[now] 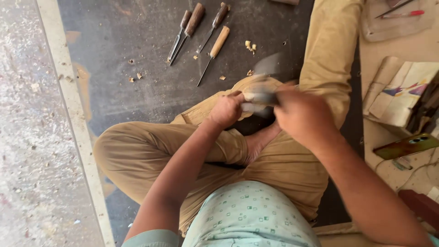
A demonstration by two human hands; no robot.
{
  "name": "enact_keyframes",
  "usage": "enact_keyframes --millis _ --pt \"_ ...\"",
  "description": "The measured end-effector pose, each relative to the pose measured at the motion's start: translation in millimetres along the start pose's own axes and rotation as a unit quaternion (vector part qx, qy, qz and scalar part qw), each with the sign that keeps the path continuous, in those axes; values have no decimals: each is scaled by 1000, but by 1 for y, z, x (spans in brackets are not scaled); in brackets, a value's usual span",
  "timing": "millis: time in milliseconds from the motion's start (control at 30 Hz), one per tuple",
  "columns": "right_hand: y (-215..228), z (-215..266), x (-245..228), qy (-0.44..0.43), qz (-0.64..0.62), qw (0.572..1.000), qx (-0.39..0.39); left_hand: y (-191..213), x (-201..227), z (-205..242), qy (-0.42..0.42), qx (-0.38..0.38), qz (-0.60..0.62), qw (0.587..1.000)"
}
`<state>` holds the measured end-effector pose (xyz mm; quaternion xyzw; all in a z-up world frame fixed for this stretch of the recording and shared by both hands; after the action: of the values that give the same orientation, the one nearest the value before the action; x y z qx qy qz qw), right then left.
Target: The person carves a design into a wooden furniture leg by striking various chisels with a hammer to follow a drawn pattern. They switch between different chisels and clear wood shavings by hand while repositioning the piece to reach different sections.
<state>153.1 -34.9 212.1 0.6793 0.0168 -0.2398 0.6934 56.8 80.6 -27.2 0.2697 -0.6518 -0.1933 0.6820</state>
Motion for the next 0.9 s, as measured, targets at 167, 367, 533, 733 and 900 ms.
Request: enact_keyframes --millis 167,367,533,733,900 --pt "20 -3 -2 -74 -45 990 -113 -5 6 -2 83 -88 -10 993" --pt "90 44 -2 9 -273 960 66 16 15 -4 -19 -22 83 996" --pt "-1 15 11 2 -32 984 173 15 11 -12 -39 -30 40 998" --pt "14 2 22 -97 -104 984 -103 5 21 -14 -127 -94 -25 987" --pt "81 43 24 -80 -335 938 42 5 -11 -21 -12 -124 63 990"
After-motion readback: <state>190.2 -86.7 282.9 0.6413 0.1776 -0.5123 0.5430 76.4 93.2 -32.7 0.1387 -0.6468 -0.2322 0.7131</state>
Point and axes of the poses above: each hand's wrist, its own z-axis away from the middle knuckle, its own y-axis out of the back of the hand, x = y × z, the point moved 5 cm from there along -z, towards the middle knuckle, and after that the axes turned 14 degrees about -x, right-handed, at the moved point
